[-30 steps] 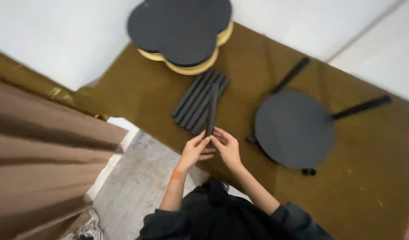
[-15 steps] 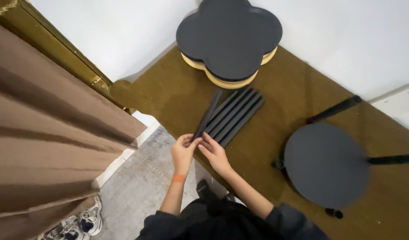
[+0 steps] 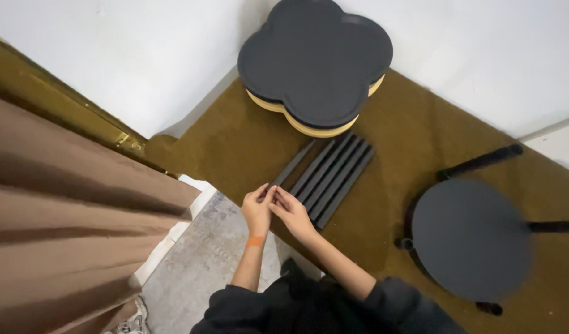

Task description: The person assembles a small, flower-shaped table by inserting black cylindrical legs into the underside of a dark grey tabletop. They handle multiple legs and stack the tabletops on a brown surface.

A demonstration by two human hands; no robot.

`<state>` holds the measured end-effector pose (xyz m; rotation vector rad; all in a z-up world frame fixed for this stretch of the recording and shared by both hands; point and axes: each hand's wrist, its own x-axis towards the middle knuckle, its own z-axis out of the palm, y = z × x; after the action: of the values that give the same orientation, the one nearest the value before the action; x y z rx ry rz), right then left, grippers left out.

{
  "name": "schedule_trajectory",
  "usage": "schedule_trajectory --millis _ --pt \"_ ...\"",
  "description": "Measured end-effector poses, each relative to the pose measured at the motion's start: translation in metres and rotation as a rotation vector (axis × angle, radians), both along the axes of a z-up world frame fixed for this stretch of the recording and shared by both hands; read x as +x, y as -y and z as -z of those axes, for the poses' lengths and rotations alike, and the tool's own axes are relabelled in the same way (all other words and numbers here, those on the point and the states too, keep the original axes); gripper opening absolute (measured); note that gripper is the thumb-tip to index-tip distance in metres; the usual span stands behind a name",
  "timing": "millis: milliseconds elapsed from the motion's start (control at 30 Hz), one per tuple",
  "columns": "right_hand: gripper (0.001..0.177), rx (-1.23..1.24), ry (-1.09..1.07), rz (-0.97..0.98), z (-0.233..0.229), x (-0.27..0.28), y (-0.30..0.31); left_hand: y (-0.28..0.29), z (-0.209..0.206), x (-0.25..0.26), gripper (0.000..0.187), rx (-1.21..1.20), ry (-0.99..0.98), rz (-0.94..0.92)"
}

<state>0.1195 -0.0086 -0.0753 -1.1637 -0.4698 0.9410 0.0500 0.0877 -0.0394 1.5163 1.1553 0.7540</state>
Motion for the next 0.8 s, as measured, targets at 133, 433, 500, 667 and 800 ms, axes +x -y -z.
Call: schedule_trajectory --millis 133,433,500,667,800 --pt "0.067 -0.168 0.091 0.064 0.004 0.000 -0.002 -0.007 0.002 0.005 0.043 -0.005 -0.006 0.040" --pt "0.056 -0.100 0.001 0.152 0.005 -0.006 0.001 -0.003 -0.006 0.008 0.038 -0.021 -0.043 0.089" --pt "0.051 -0.153 0.040 0.158 -0.001 -0.006 0.001 -0.002 -0.010 0.006 0.036 -0.022 -0.063 0.123" --pt "0.043 -0.344 0.200 0.211 -0.018 -0.002 0.009 0.000 -0.019 0.007 0.033 -0.009 -0.097 0.195" --pt "0.045 -0.304 0.128 0.225 -0.022 0.005 0.012 0.003 -0.018 0.010 0.033 0.068 -0.090 0.204"
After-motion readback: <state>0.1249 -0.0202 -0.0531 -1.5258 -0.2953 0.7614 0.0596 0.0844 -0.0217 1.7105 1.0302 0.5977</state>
